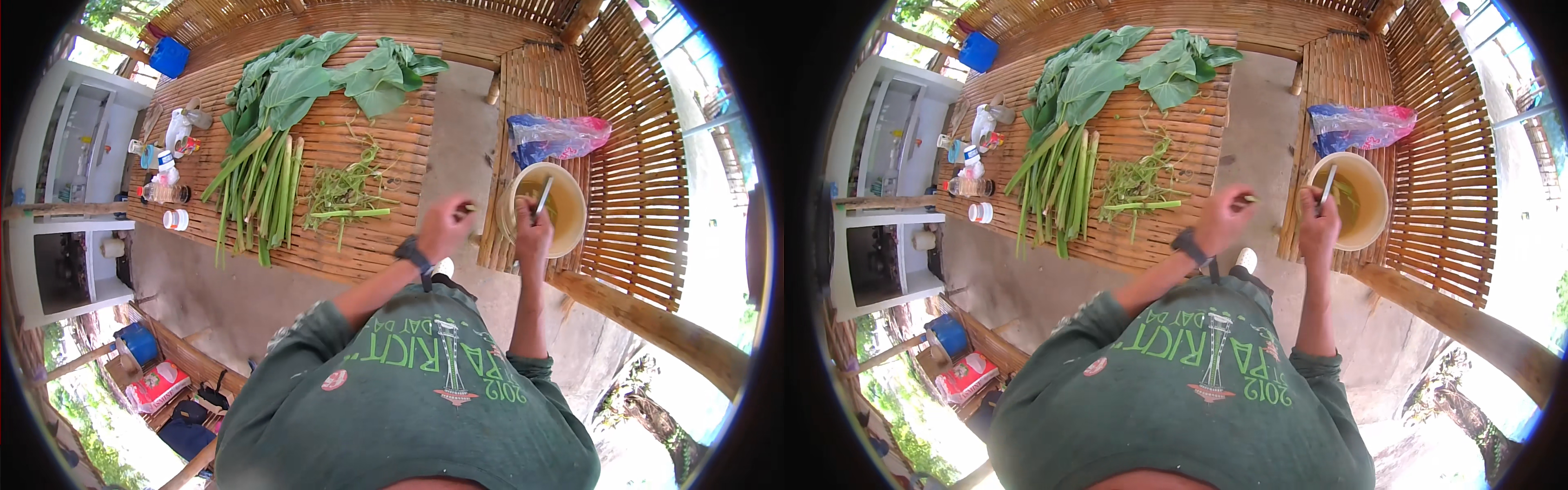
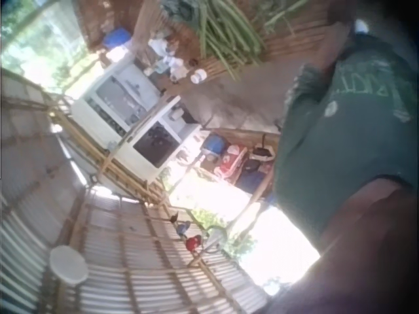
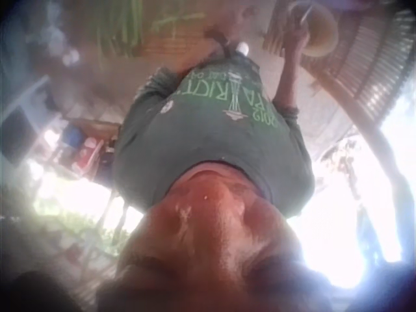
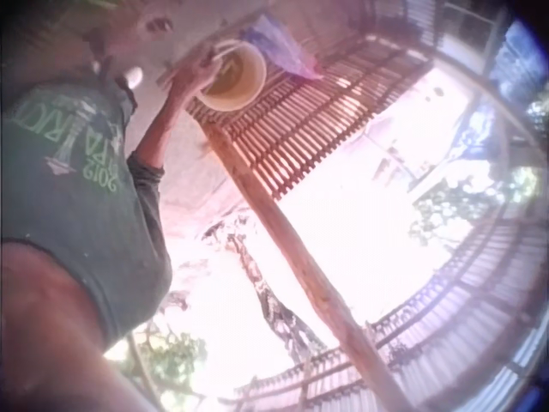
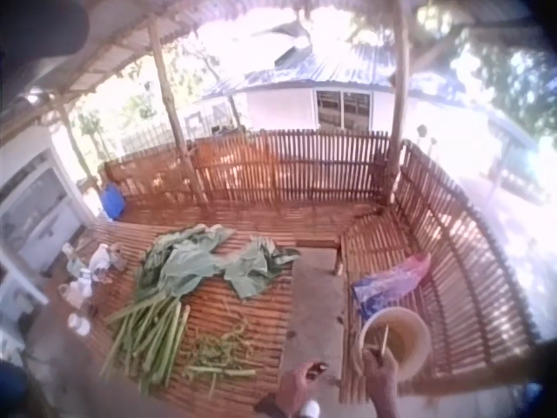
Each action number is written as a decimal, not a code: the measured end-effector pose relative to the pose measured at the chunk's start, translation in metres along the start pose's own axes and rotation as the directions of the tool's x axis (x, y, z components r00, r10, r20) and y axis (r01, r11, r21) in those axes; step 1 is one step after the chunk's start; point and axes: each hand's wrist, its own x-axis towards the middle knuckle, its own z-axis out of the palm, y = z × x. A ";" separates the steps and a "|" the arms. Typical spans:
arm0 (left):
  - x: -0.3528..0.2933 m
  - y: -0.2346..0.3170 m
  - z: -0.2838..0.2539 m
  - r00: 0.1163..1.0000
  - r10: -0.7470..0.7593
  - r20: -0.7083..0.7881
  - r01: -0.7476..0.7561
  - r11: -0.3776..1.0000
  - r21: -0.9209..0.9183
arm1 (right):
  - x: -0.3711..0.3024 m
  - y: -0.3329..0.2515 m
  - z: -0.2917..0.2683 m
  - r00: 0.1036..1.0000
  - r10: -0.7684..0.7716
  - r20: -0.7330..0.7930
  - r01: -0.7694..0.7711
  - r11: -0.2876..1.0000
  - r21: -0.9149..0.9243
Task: The person uses a knife to peel the outer layer of green vegetable stems over a bamboo table. They repeatedly pick up stems, peel them, and place the peeled pieces into a nearby bucket. The person also removes leaves from some stems and discards them on the table.
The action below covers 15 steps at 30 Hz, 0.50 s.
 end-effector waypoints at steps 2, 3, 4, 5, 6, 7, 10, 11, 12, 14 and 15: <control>0.034 0.014 0.045 0.981 0.100 0.166 -0.100 0.995 -0.007 | 0.026 0.011 -0.029 0.994 -0.038 -0.107 0.026 0.994 -0.106; 0.048 0.020 0.064 0.955 0.158 0.253 -0.160 0.987 -0.011 | 0.038 0.019 -0.045 0.987 -0.043 -0.155 0.019 0.988 -0.154; 0.060 0.015 0.082 0.948 0.219 0.232 -0.234 0.972 0.038 | 0.048 0.026 -0.060 0.984 -0.050 -0.174 -0.007 0.949 -0.314; 0.071 0.000 0.100 0.936 0.279 0.215 -0.303 0.949 0.088 | 0.055 0.033 -0.076 0.979 -0.058 -0.193 -0.039 0.884 -0.465; 0.074 -0.016 0.112 0.921 0.330 0.206 -0.361 0.923 0.136 | 0.056 0.042 -0.093 0.976 -0.059 -0.212 -0.083 0.792 -0.605; 0.073 -0.025 0.108 0.931 0.252 0.264 -0.304 0.935 0.181 | 0.053 0.065 -0.112 0.970 -0.058 -0.236 -0.113 0.751 -0.651; 0.060 -0.075 0.045 0.947 -0.024 0.322 -0.133 0.879 0.459 | 0.031 0.102 -0.128 0.956 0.037 -0.292 -0.237 0.688 -0.686; 0.048 -0.100 0.016 0.962 -0.090 0.258 -0.080 0.810 0.581 | 0.021 0.109 -0.126 0.963 0.079 -0.259 -0.231 0.739 -0.633; 0.030 -0.129 -0.017 0.985 0.086 0.147 -0.166 0.684 0.710 | 0.011 0.123 -0.124 0.968 0.116 -0.221 -0.225 0.785 -0.577; 0.005 -0.164 -0.078 0.995 0.081 0.065 -0.098 0.548 0.831 | -0.006 0.145 -0.109 0.979 0.144 -0.142 -0.198 0.830 -0.521; -0.006 -0.165 -0.099 0.998 0.065 0.020 -0.050 0.495 0.867 | -0.017 0.153 -0.093 0.984 0.139 -0.108 -0.175 0.835 -0.522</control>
